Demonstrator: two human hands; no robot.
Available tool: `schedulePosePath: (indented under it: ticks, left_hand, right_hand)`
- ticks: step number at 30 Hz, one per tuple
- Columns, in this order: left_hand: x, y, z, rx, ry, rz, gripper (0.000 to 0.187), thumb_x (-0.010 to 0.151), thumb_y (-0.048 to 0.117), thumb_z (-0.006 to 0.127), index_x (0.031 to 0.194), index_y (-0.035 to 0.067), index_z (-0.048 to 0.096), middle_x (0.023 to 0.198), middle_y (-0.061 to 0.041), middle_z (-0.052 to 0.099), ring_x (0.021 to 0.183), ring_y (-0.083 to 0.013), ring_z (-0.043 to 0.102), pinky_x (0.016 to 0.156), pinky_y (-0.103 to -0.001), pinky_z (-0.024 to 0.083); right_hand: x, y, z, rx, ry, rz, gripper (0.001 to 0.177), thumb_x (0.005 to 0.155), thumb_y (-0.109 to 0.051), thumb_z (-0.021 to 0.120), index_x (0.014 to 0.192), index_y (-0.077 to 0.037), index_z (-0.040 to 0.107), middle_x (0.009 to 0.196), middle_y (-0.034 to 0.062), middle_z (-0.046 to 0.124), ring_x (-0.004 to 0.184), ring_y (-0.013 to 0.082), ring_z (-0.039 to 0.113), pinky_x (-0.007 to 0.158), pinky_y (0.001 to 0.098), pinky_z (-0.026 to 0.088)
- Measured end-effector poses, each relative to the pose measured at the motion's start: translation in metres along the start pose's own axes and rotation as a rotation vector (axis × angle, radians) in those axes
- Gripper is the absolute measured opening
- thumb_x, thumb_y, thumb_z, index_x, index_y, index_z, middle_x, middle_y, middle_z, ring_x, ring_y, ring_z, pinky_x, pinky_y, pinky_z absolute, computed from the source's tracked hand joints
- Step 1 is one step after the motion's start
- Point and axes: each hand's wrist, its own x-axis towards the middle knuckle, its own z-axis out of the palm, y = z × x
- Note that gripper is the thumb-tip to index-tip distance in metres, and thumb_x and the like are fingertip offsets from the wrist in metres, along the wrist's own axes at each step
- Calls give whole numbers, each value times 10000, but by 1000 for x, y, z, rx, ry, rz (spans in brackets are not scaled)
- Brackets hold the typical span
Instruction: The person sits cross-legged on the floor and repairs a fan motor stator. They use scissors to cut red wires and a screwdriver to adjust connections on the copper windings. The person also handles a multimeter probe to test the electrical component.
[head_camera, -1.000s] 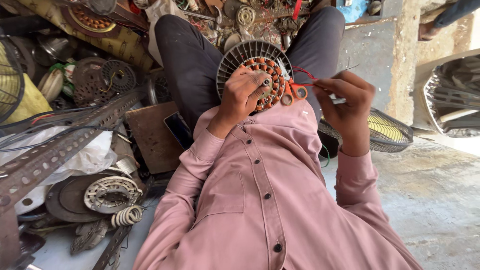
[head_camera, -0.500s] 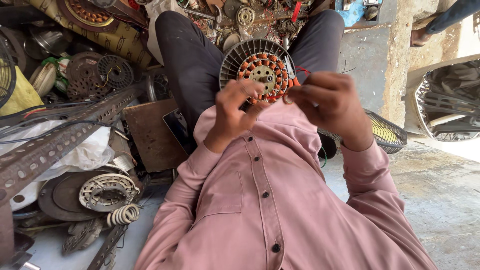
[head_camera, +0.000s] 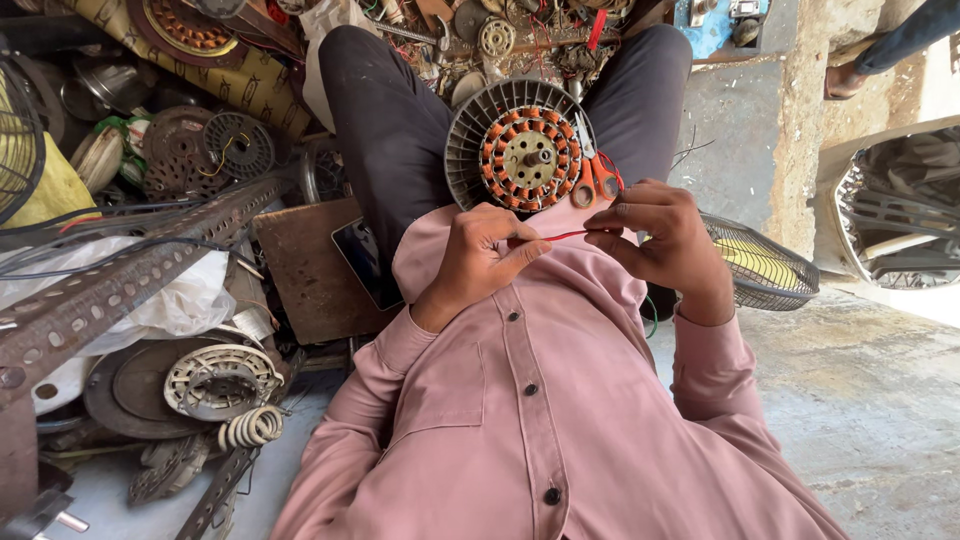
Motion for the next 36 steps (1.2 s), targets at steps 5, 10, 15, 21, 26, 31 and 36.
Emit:
schedulePosePath:
  ticks: [5, 10, 15, 21, 26, 31, 36]
  left_hand:
    - [2, 0, 2, 117, -15, -1, 198, 846, 176, 852, 748, 73, 715, 635, -32, 631, 576, -202, 565, 629, -344, 427]
    - [2, 4, -3, 31, -34, -16, 179, 868, 123, 804, 757, 48, 685, 651, -50, 610, 598, -199, 566, 599, -337, 426]
    - [2, 7, -5, -143, -13, -158, 142, 879, 103, 772, 821, -2, 696, 716, -57, 644, 597, -147, 559, 563, -281, 412]
    - [24, 16, -19, -217, 185, 42, 298, 986, 312, 728, 1021, 21, 676, 972, -38, 689, 901, -165, 661, 874, -289, 542]
    - [51, 40, -41, 137, 338, 273, 421, 1051, 294, 579, 1217, -86, 507, 1304, -270, 520, 1296, -341, 502, 1110, -446, 412]
    - [46, 41, -55, 290, 290, 326, 200, 1127, 168, 491, 1043, 36, 616, 1170, -187, 696, 1327, -357, 571, 1232, -490, 400]
    - [33, 37, -56, 44, 293, 278, 287, 1111, 167, 452, 904, -1, 559, 906, -134, 625, 861, -290, 675, 865, -394, 564]
  right_hand:
    - [-3, 7, 2, -68, 57, 57, 184, 780, -55, 879, 927, -34, 770, 722, 66, 606, 676, 237, 557, 662, 379, 423]
    - [6, 14, 3, -36, 142, 56, 211, 825, -33, 825, 1026, -60, 764, 900, 74, 664, 849, 252, 617, 784, 368, 481]
    - [30, 13, 7, -88, 268, 31, 247, 784, 64, 718, 1005, -46, 735, 1013, 176, 620, 934, 329, 616, 821, 402, 508]
    - [84, 15, -5, -217, 416, -61, 308, 906, 146, 692, 1114, -60, 787, 924, 134, 601, 829, 281, 629, 739, 374, 494]
    - [118, -5, 24, -53, 322, -228, 425, 816, 146, 593, 1154, -71, 733, 1079, 77, 724, 933, 256, 724, 803, 378, 558]
    - [108, -25, 90, 182, 183, -131, 244, 805, 39, 752, 1017, -55, 677, 936, 116, 635, 815, 305, 653, 704, 379, 515]
    - [75, -39, 92, 311, 187, -116, 293, 867, -23, 784, 1138, 12, 680, 1065, 142, 659, 917, 297, 694, 787, 363, 568]
